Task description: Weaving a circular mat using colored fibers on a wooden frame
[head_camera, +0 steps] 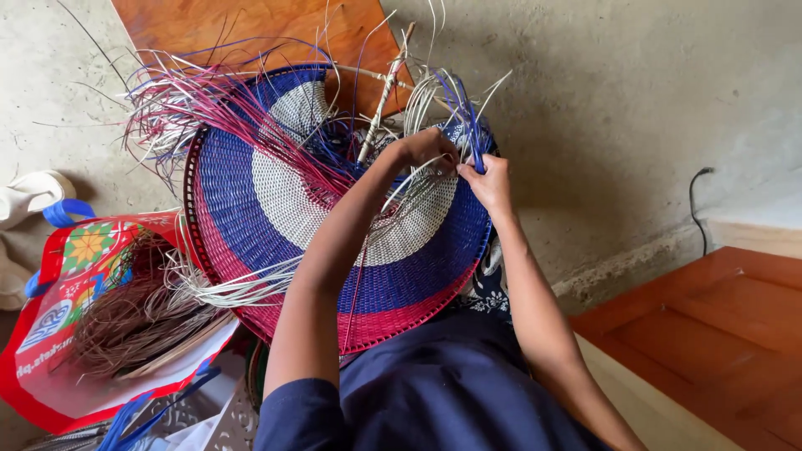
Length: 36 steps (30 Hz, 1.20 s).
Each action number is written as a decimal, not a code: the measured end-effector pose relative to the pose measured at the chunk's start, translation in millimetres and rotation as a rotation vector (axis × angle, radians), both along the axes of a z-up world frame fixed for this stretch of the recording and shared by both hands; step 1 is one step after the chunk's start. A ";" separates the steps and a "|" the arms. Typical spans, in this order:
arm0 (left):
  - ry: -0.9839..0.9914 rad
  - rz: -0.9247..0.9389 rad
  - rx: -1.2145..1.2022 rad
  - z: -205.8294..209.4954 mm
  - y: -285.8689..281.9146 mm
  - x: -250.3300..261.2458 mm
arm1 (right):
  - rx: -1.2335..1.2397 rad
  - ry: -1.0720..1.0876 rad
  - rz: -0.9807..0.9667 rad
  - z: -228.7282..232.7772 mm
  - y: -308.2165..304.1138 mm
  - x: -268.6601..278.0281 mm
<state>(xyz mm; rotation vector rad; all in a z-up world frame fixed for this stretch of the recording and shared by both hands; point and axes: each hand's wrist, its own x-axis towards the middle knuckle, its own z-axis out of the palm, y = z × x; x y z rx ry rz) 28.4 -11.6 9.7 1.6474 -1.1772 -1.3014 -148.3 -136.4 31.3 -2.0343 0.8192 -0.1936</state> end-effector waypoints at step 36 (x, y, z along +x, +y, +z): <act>0.013 -0.084 0.011 8.6 6.3 -11.4 | -0.322 -0.337 0.292 29.5 3.3 -6.7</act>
